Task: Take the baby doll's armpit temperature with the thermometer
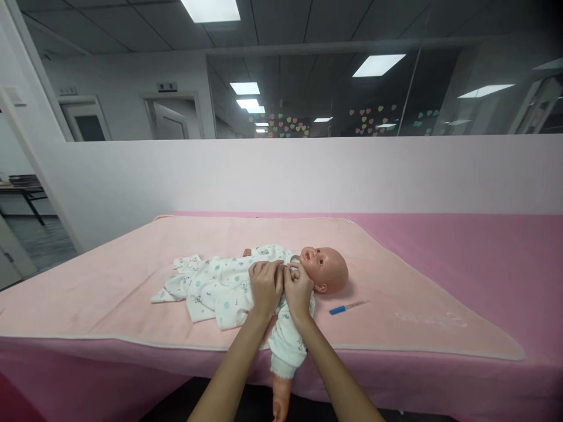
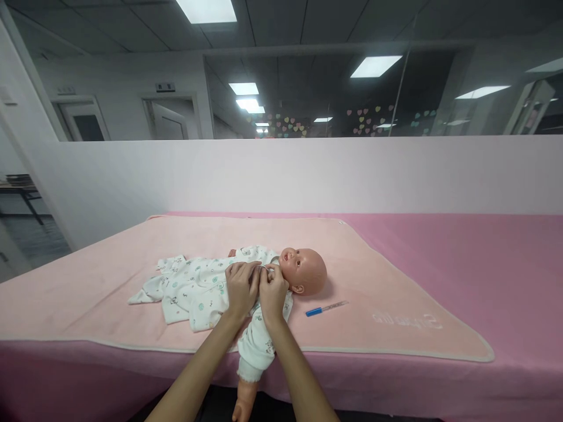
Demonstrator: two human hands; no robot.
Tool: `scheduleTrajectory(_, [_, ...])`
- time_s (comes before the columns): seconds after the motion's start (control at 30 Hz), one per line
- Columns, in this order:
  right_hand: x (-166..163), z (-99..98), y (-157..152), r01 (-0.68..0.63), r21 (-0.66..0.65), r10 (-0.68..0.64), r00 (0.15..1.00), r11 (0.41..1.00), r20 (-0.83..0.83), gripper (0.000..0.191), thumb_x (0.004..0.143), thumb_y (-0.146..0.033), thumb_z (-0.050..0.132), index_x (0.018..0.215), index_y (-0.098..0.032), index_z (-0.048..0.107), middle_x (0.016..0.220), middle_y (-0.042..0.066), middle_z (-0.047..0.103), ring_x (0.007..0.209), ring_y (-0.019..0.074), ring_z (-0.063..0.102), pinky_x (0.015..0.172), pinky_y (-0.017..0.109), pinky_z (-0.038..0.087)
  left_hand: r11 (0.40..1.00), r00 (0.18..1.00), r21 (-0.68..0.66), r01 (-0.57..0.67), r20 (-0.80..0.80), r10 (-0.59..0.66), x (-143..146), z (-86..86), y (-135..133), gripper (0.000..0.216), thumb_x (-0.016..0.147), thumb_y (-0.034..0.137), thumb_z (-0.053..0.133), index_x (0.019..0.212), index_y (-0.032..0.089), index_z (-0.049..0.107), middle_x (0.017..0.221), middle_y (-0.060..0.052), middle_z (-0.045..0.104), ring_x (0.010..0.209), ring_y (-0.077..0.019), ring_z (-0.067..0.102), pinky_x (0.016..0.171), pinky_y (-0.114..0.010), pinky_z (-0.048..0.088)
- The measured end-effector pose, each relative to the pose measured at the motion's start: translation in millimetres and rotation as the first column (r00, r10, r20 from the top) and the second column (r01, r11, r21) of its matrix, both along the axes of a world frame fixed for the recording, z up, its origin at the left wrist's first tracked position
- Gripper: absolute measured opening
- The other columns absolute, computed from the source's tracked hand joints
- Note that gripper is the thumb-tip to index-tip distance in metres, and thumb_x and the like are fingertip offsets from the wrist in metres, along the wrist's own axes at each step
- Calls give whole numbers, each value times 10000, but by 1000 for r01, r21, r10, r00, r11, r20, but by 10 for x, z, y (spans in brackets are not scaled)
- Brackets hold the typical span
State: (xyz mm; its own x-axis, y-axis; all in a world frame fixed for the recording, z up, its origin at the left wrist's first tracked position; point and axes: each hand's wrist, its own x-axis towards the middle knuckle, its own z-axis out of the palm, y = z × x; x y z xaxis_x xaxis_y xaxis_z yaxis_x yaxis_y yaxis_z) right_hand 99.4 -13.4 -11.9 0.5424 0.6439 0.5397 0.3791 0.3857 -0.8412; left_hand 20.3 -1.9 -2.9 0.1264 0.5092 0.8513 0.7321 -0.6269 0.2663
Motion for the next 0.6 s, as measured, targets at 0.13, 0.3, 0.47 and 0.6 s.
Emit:
scheduleTrajectory(0.13, [1, 14, -22, -21, -3, 21, 999, 1000, -42, 201, 775, -338, 471, 789, -156, 556, 471, -27, 517, 412, 120, 449, 446, 209, 346, 1000, 999, 5, -18, 29, 18, 2, 5, -22, 161, 824, 211, 458, 871, 201, 612, 778, -20, 652, 801, -181, 524, 825, -359, 314])
scheduleTrajectory(0.3, [0, 13, -33, -43, 4, 43, 997, 999, -66, 210, 799, -342, 439, 827, -158, 537, 502, -9, 554, 442, 139, 497, 468, 221, 369, 1000, 1000, -11, -13, 26, 14, -85, 4, -85, 171, 797, 176, 468, 889, 210, 609, 843, -22, 640, 847, -185, 526, 838, -362, 329])
scheduleTrajectory(0.47, [0, -28, -17, -17, 18, 18, 999, 1000, -49, 259, 821, -347, 399, 874, -144, 551, 554, 17, 586, 467, 143, 513, 484, 228, 376, 989, 982, -32, -148, 113, 150, -264, -29, -135, 196, 778, 164, 476, 877, 227, 633, 1024, -57, 573, 988, -233, 488, 856, -392, 345])
scheduleTrajectory(0.6, [-46, -24, -45, 2, 32, -5, 996, 999, 92, 278, 836, -302, 363, 931, -136, 564, 570, 19, 589, 466, 139, 506, 484, 229, 368, 973, 966, -90, -212, 132, 222, -342, -50, -165, 187, 782, 186, 480, 861, 230, 645, 1038, -64, 551, 1002, -248, 473, 848, -414, 345])
